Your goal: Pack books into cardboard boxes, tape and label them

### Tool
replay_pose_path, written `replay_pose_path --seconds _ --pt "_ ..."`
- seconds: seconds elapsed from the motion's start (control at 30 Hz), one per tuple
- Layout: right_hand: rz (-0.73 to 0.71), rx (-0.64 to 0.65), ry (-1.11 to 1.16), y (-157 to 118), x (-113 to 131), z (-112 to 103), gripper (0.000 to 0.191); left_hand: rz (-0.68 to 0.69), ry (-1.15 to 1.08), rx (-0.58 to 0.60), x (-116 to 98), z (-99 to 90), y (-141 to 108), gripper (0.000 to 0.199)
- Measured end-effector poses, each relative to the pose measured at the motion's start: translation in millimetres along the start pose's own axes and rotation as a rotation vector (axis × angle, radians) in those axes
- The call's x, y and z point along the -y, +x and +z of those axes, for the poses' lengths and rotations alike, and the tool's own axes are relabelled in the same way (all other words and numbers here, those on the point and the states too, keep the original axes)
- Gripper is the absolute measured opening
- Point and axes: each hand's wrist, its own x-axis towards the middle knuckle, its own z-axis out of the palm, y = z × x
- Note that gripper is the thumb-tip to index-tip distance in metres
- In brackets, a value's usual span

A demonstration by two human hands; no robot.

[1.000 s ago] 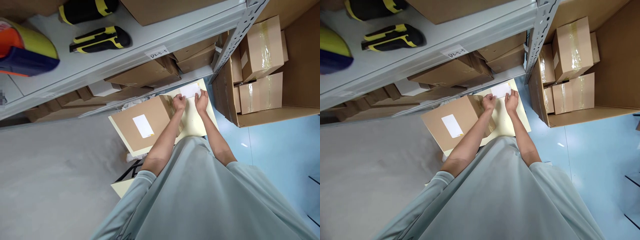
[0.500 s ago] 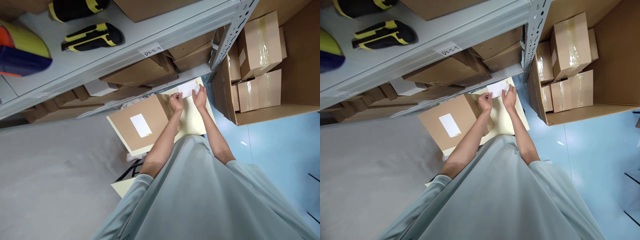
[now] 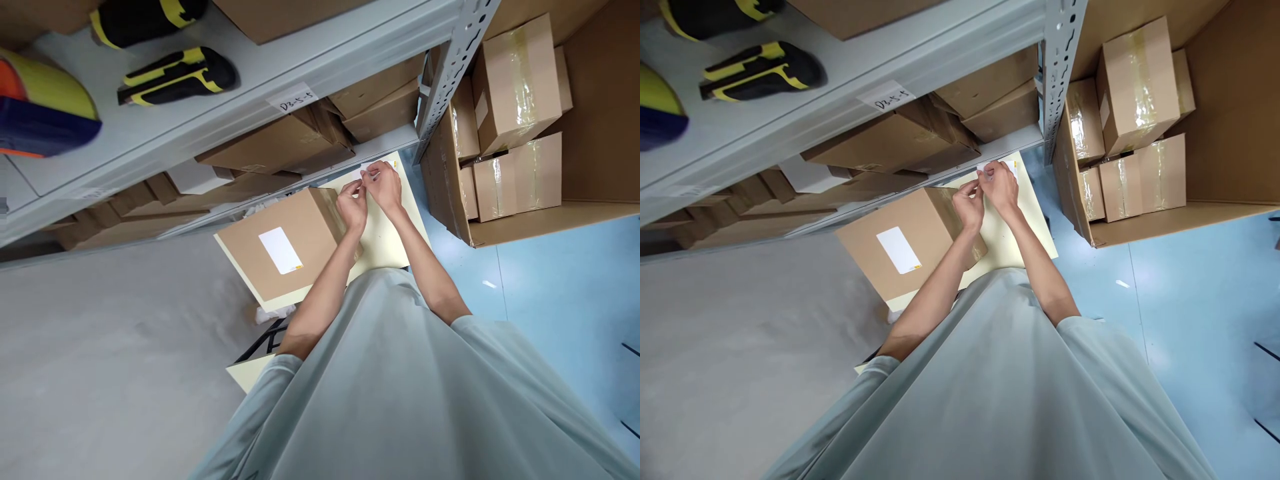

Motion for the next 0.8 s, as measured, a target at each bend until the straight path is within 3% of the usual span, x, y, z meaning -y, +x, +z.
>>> replay_pose_path --seconds 0.2,0.37,0.47,0.57,0.67,0.8 --pt "0.048 0.002 -0.034 -3 2 -5 0.032 -0.009 0.031 -0.012 -6 -1.5 -4 0.020" --pt "0.040 -0.007 -0.040 -13 10 -1 0.016 -0.046 0.015 0.015 -4 -0.5 -9 0.024" --pt "0.065 -0.023 -0.042 -16 15 0 0.020 -0.031 -0.030 0.033 2 -0.3 -10 0.025" --pt "0.090 -0.047 0.008 -17 16 -4 0.020 -0.042 -0.010 -0.023 10 -2.2 -7 0.036" --pt "0.101 -0.078 0.067 -16 8 -17 0.023 0.061 0.084 -0.011 19 -3.7 3 0.053" --pt "0.097 -0.139 0.137 -13 -13 -55 0.038 0.216 0.170 0.188 21 7.1 25 0.059"
